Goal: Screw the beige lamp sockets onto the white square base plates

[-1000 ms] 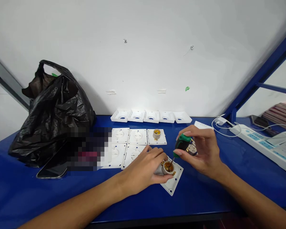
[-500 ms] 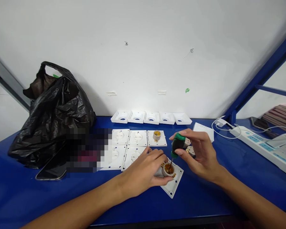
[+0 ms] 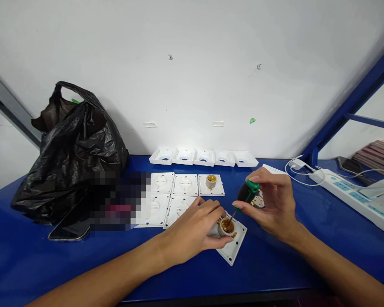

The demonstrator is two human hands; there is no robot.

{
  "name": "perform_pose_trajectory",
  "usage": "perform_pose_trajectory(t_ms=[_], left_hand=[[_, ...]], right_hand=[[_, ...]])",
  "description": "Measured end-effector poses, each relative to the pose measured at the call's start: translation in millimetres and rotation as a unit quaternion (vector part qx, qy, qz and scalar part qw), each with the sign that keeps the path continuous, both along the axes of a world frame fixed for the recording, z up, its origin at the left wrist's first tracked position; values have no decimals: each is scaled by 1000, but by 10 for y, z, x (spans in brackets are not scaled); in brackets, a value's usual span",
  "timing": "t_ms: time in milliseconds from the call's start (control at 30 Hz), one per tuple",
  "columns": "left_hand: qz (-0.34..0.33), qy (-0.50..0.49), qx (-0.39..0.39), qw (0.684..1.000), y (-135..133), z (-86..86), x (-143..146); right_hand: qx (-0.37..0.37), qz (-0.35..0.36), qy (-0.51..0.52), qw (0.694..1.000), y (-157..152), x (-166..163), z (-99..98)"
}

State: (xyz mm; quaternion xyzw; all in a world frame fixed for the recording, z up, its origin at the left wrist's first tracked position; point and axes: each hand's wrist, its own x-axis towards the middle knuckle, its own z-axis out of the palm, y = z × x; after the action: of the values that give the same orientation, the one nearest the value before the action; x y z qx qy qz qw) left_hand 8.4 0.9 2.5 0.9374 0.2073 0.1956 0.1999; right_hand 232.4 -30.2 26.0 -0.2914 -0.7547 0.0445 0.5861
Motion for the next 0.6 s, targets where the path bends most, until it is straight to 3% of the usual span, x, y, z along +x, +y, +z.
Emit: perform_pose_trajectory(t_ms=[600], left_hand=[[-1, 3, 1, 1000, 9, -19, 1]], right_hand=[[-20, -4, 19, 1000, 8, -25, -8]])
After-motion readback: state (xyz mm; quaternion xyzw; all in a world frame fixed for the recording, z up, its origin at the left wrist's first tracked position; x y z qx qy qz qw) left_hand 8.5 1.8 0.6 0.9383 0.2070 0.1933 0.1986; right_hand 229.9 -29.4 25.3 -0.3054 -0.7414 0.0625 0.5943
